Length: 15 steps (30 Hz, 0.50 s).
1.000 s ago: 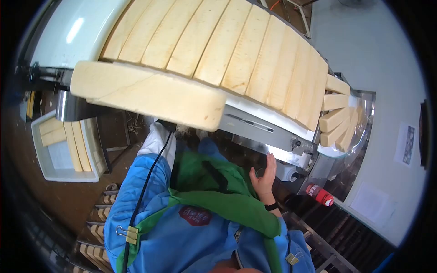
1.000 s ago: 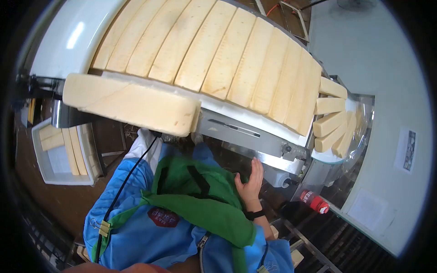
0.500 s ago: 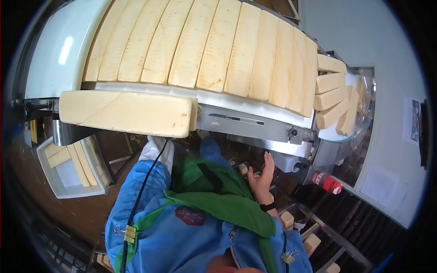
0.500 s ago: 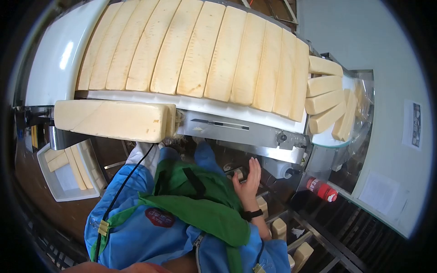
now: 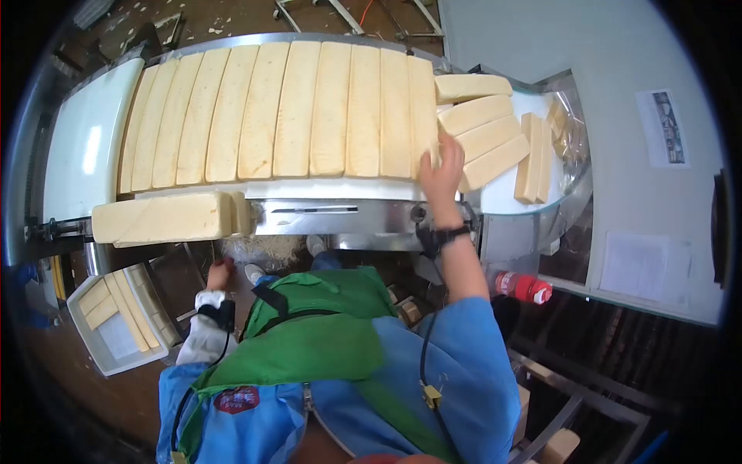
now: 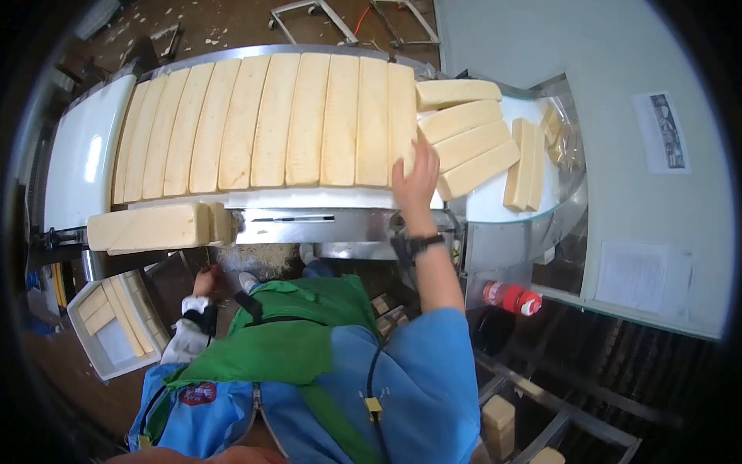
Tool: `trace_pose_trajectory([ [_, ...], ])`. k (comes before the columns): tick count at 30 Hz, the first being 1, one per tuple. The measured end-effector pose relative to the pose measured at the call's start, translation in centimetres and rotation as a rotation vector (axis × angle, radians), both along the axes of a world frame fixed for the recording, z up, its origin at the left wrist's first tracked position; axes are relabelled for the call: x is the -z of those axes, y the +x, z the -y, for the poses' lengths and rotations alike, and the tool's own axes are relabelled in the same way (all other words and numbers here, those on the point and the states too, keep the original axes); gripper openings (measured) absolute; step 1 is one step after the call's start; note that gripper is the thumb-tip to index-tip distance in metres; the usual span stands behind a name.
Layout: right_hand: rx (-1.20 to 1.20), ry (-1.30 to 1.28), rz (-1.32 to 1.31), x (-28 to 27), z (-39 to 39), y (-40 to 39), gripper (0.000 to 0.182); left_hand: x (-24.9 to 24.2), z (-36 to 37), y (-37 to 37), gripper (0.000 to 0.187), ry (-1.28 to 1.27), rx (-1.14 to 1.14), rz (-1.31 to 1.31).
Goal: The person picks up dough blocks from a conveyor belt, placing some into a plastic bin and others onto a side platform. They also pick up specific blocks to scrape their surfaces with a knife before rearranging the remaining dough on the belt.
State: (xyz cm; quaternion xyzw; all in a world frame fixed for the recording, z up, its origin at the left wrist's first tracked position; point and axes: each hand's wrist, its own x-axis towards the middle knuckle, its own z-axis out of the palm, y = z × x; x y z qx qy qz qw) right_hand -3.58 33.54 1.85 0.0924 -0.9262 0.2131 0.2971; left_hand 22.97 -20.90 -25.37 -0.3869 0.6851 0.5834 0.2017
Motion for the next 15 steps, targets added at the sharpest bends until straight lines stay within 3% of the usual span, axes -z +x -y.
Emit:
trace_pose_trajectory([
  [2,0.033,0.001,0.032,-0.1,-2.4,-7.6,0.042,-4.1,-0.9,1.6,0.019,-0.033,0.014,0.001],
  [6,-0.027,0.148,0.187,3.0,-7.3,-19.9,0.04,-6.7,-2.7,5.1,0.011,0.107,-0.225,0.04],
  [12,0.029,0.688,0.347,5.9,-9.0,-25.7,0.038,-9.6,-3.9,8.4,0.011,0.165,-0.286,0.024],
  [15,0.016,0.801,0.45,4.2,-8.0,-25.5,0.039,-12.0,-5.1,8.1,0.016,-0.043,-0.208,0.046],
])
